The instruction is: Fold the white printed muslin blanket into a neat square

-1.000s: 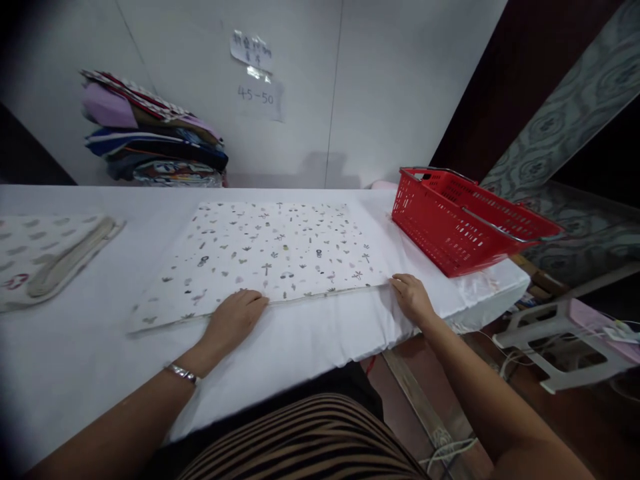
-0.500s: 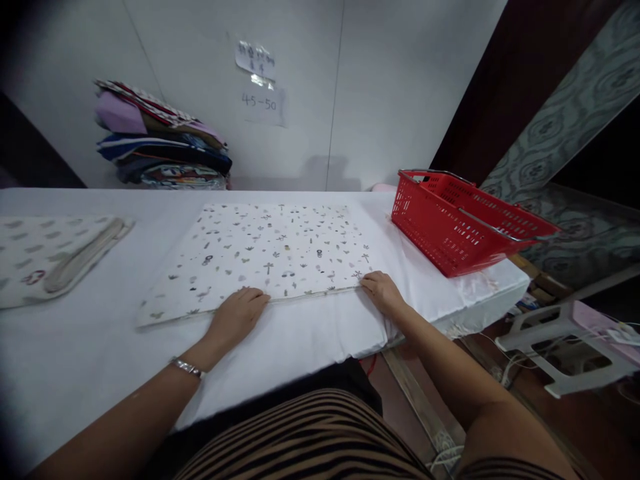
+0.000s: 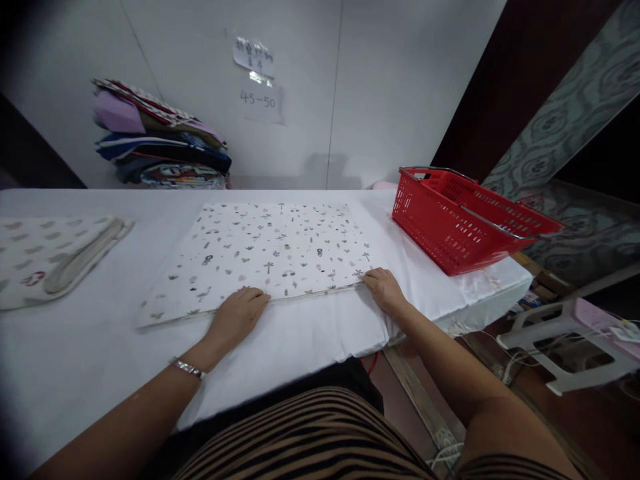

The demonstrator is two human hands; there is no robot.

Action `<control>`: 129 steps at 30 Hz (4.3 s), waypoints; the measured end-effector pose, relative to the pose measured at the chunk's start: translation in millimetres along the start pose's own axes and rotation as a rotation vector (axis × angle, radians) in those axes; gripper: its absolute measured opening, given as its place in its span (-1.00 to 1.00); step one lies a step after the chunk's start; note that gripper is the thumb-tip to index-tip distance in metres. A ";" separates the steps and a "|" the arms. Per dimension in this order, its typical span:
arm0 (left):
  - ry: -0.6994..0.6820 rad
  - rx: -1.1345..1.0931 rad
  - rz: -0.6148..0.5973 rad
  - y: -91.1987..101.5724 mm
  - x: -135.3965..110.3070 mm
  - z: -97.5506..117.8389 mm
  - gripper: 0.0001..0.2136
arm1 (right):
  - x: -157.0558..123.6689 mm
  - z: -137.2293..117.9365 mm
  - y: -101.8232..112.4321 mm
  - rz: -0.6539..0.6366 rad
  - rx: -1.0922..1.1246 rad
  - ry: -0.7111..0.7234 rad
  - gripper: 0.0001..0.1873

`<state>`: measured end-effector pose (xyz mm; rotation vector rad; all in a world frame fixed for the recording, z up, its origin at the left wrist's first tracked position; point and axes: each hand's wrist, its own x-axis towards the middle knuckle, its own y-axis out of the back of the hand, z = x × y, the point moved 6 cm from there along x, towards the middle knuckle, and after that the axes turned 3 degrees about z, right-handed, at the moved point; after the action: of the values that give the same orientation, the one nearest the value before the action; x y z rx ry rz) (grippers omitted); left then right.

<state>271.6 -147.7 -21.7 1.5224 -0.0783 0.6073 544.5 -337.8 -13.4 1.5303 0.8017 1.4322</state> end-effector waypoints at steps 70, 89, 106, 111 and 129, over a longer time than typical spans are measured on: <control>0.013 -0.051 -0.005 1.6 -0.5 -0.8 -0.75 | 11.1 -0.8 -0.8 -0.238 -0.036 0.308 -0.76; -0.008 -0.045 0.023 -1.0 -2.5 -0.6 -0.80 | -0.7 4.7 -7.6 -0.201 -0.025 0.254 -0.73; 0.019 -0.091 -0.011 4.0 -0.8 1.1 -0.82 | -1.0 2.6 -2.9 -0.195 -0.014 0.198 -0.68; -0.019 -0.140 -0.067 5.8 20.5 21.9 -0.85 | 12.3 -21.7 5.0 -0.085 0.132 0.182 -0.71; -0.051 -0.113 -0.161 -34.9 77.6 81.7 -0.75 | 32.6 -45.8 -12.5 -0.097 0.240 0.170 -0.72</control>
<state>378.3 -197.5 -15.0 1.4189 -0.0289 0.4288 504.9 -296.0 -12.4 1.5367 1.1704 1.4487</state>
